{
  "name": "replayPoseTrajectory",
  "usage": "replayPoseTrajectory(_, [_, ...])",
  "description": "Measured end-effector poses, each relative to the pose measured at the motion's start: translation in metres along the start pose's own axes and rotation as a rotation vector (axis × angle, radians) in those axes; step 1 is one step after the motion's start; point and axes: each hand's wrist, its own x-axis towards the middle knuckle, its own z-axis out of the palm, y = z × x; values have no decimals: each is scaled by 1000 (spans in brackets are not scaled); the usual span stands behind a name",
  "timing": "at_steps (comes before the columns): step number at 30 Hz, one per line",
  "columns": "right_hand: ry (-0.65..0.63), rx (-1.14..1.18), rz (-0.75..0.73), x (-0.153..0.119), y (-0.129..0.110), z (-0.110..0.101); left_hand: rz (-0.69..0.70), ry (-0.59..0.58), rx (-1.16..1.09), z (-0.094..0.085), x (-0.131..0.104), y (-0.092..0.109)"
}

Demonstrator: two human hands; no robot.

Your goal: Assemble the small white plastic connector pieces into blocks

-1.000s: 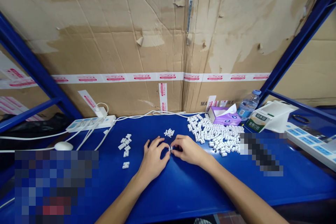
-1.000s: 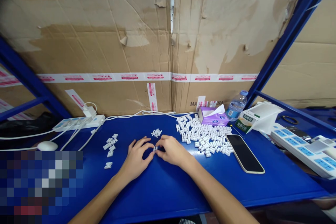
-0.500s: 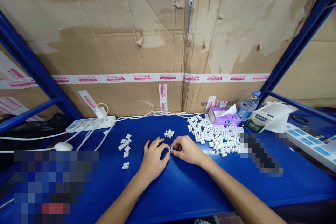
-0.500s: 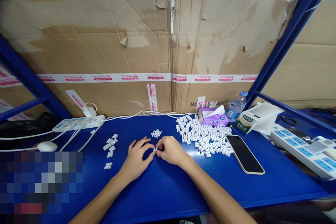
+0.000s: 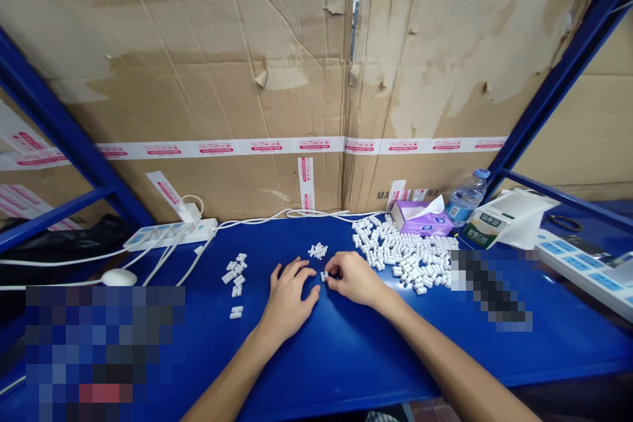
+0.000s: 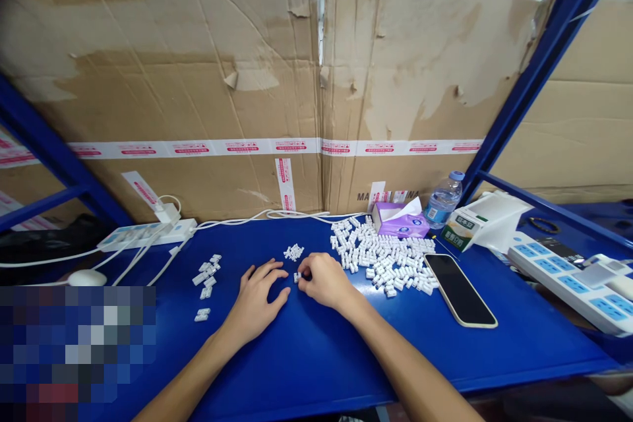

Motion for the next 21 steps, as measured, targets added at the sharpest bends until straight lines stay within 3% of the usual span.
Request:
replayPoseTrajectory(14, [90,-210,-42,-24,1,-3,56,41,155,4,-3,2])
replayPoseTrajectory(21, [-71,-323,12,-39,2,17,1,-22,251,-2,-6,8])
